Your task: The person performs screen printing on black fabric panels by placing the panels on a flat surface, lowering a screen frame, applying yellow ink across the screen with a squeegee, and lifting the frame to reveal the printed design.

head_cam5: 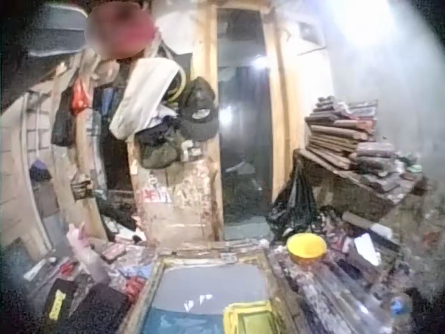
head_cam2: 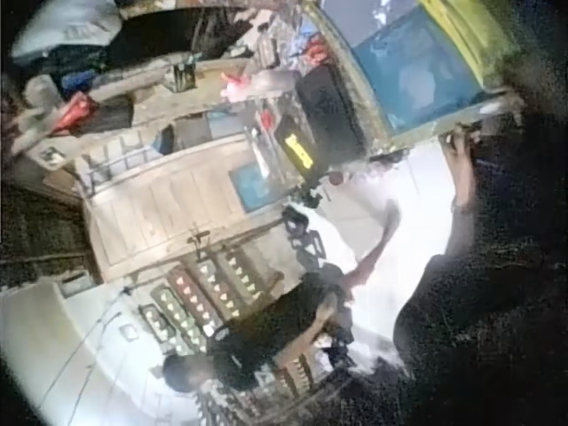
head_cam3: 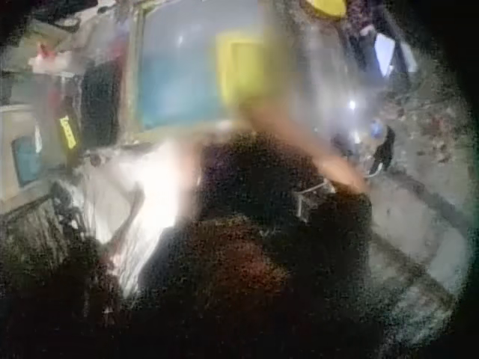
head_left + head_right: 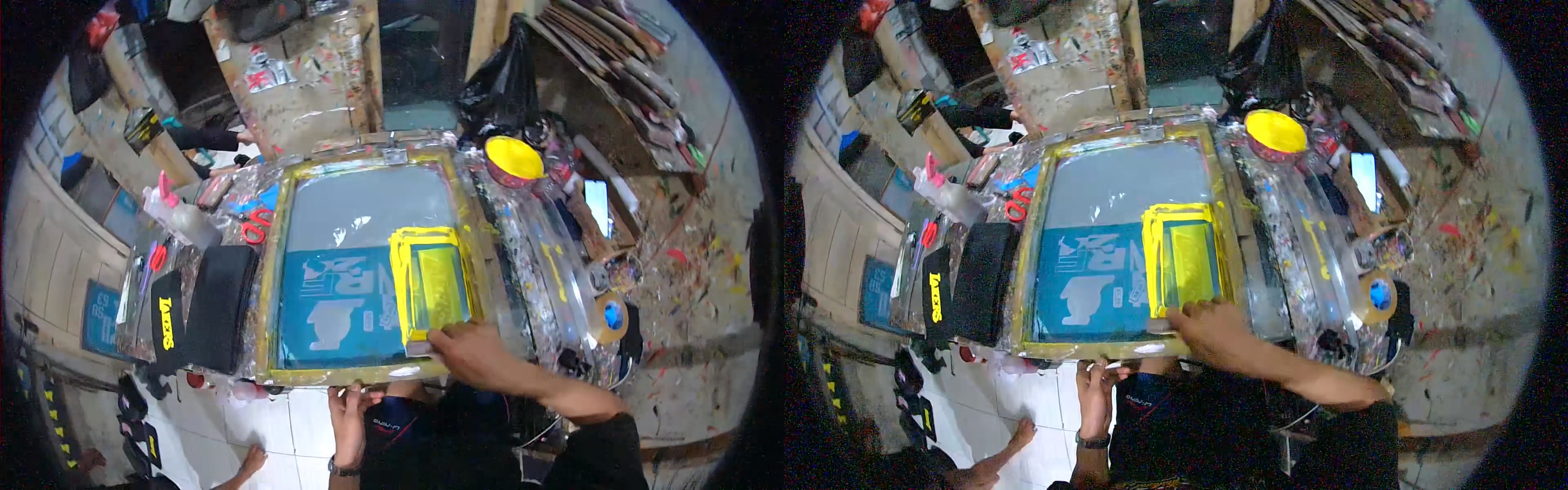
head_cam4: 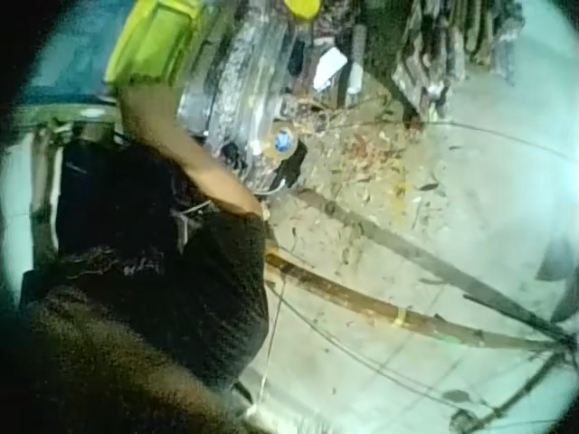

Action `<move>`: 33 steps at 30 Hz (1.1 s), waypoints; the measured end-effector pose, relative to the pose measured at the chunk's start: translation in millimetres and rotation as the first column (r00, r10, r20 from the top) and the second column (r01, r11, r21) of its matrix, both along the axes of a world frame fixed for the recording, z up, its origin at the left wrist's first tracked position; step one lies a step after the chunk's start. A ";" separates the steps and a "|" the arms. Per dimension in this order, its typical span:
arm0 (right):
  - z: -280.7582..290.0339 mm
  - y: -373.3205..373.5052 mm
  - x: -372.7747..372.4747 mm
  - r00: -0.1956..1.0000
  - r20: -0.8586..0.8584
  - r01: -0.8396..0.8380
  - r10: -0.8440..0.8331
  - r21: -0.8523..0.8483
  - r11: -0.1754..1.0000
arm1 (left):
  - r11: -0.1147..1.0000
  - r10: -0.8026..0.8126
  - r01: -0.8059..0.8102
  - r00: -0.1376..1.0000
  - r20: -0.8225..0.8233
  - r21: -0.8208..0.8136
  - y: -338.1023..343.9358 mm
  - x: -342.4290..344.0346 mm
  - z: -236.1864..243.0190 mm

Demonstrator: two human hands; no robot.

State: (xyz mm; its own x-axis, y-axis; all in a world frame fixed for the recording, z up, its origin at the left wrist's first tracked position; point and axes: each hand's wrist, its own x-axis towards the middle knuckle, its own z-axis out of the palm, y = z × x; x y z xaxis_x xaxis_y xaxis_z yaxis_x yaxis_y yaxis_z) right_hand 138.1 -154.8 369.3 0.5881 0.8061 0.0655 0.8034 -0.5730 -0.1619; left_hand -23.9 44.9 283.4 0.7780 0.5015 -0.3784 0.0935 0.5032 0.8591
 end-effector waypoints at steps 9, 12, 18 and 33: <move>-6.1 40.6 192.6 0.999 0.015 0.049 -0.050 0.070 0.996 | 0.977 -0.156 0.176 0.975 -0.156 0.119 14.8 0.7 10.8; -12.5 45.2 205.4 0.985 0.149 0.077 -0.088 0.079 0.994 | 0.969 -0.177 0.208 0.962 -0.206 0.136 20.9 1.9 11.9; -28.5 14.2 100.7 0.982 0.185 -0.038 0.040 -0.015 0.999 | 0.973 -0.184 0.210 0.956 -0.229 0.095 20.6 -0.2 8.3; 82.0 -1.0 -14.5 0.806 0.472 0.128 -0.357 0.450 0.884 | 0.919 -0.127 0.011 0.955 0.270 0.393 16.7 15.4 98.5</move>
